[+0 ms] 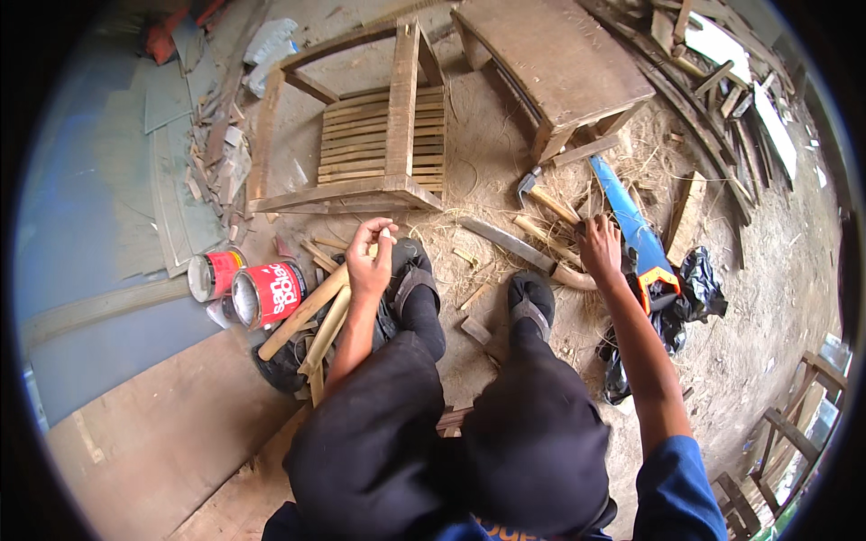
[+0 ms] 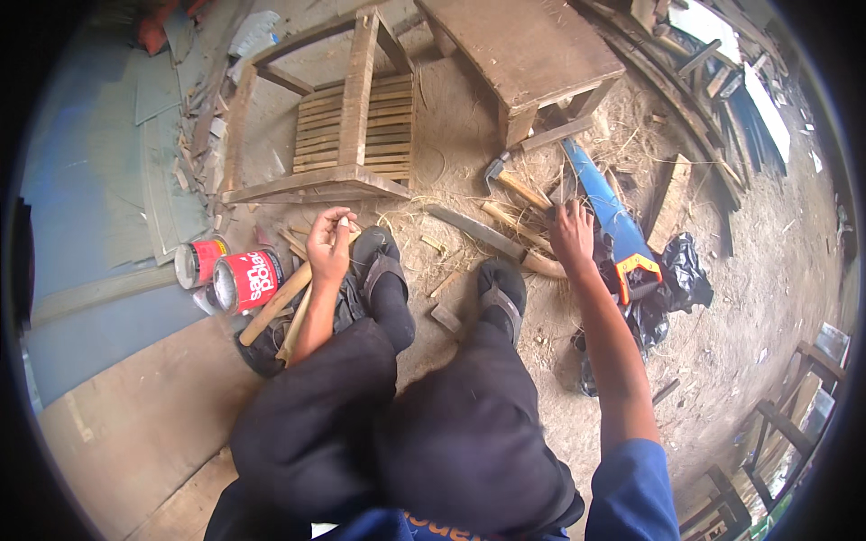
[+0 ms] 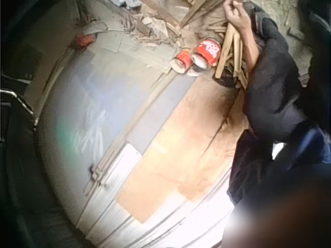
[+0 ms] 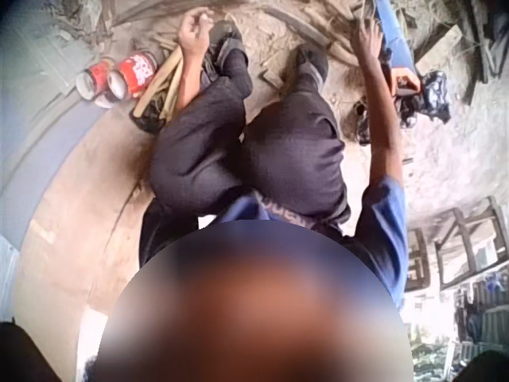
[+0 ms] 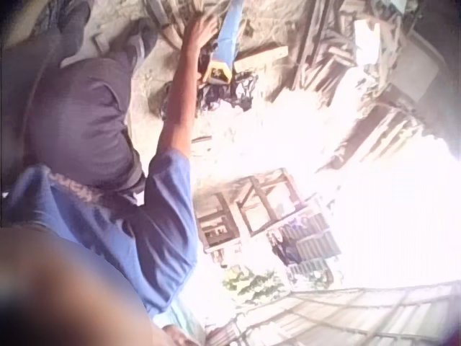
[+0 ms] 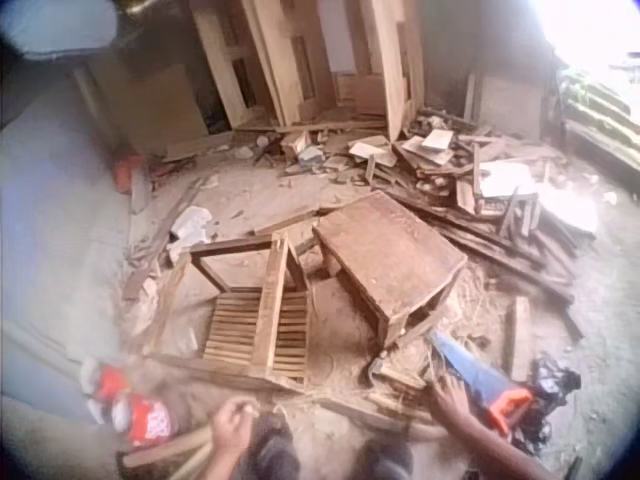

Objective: The person assembles a wooden chair by hammering nails into the frame and then uses a knife to shape a small wooden dowel. The person works while sitting on the floor in a cluttered workshop.

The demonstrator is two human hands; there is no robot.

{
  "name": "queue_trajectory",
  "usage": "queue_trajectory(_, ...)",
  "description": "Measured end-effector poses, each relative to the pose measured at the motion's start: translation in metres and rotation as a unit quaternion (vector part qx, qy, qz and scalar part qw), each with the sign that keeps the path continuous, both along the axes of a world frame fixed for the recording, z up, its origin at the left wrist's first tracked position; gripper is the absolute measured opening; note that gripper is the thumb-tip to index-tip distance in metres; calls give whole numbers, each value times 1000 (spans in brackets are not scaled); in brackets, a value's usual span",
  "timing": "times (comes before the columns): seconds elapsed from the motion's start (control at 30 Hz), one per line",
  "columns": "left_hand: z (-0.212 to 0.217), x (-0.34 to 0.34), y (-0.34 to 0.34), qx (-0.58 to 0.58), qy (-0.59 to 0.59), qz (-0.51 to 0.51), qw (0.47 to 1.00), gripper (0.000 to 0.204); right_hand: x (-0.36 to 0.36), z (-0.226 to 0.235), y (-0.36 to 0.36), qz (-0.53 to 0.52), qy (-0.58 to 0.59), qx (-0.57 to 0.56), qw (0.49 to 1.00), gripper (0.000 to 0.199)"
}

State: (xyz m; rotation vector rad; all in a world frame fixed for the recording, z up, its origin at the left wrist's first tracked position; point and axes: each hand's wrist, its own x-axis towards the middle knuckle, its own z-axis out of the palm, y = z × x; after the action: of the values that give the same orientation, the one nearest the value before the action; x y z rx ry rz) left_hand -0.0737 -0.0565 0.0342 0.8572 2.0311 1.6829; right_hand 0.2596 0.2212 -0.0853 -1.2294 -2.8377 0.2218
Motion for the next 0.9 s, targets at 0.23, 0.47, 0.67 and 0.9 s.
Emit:
queue_trajectory(0.23,148,-44,-25,-127,137,-140,972,19,-9,47,5,9,88,-141,986,22)
queue_trajectory(0.47,269,-37,-43,-49,198,-142,969,19,-57,163,20,69,188,-148,968,17)
queue_trajectory(0.67,337,-19,-69,-49,371,-138,917,20,-122,345,12,155,118,-268,943,32)
queue_trajectory(0.9,268,2,-203,20,279,59,958,23,-194,404,-76,303,210,-62,928,37)
